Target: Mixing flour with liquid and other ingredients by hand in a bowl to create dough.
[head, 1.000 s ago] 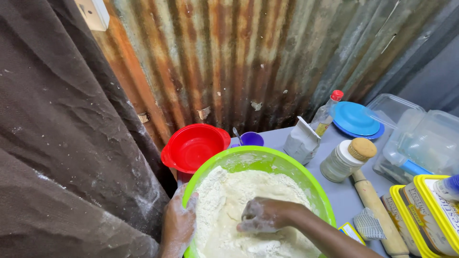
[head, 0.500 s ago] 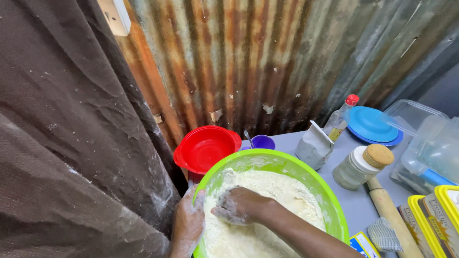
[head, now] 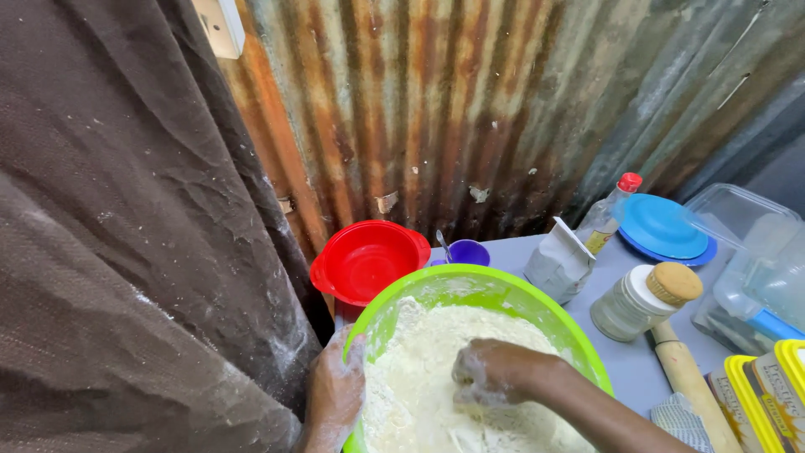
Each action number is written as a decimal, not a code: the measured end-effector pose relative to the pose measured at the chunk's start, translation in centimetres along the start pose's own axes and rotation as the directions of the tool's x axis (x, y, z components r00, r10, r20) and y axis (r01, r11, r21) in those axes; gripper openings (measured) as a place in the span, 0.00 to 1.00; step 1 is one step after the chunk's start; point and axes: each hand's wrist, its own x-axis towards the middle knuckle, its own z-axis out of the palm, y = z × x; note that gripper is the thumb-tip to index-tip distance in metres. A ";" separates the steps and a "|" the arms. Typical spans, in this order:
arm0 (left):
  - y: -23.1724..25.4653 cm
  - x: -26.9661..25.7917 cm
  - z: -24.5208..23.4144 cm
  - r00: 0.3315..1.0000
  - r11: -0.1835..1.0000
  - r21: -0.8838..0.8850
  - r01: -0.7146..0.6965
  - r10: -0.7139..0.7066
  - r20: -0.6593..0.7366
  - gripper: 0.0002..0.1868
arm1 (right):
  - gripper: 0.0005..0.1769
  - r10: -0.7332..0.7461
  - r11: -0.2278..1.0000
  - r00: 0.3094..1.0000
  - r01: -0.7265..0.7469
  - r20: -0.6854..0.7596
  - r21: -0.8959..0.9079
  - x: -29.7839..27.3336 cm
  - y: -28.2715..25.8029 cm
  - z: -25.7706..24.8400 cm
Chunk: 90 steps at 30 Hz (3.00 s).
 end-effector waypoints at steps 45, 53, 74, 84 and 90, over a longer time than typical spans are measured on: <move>-1.3 0.4 0.5 0.997 0.993 0.095 0.069 -0.067 -0.024 0.20 | 0.55 0.423 0.843 0.847 -0.237 -0.323 0.484 3.0 4.3 9.8; -1.0 -0.1 0.1 0.997 0.996 0.070 0.051 -0.046 -0.064 0.19 | 0.52 0.376 0.752 0.849 -0.047 -0.370 0.657 6.9 -2.5 10.4; -3.8 -5.8 1.2 0.916 0.958 -0.117 0.263 -0.286 -0.283 0.20 | 0.46 0.537 0.761 0.808 -0.339 -0.243 0.554 -0.4 0.3 9.2; -19.2 -8.4 7.5 0.954 0.984 0.004 0.180 -0.173 -0.245 0.33 | 0.53 0.563 0.555 0.730 0.012 -0.386 0.832 4.3 -7.9 9.1; -1.4 -4.3 -2.3 0.903 0.868 -0.267 0.419 -0.430 0.017 0.33 | 0.27 0.595 0.732 0.613 -0.145 -0.520 0.666 -2.4 -4.7 5.4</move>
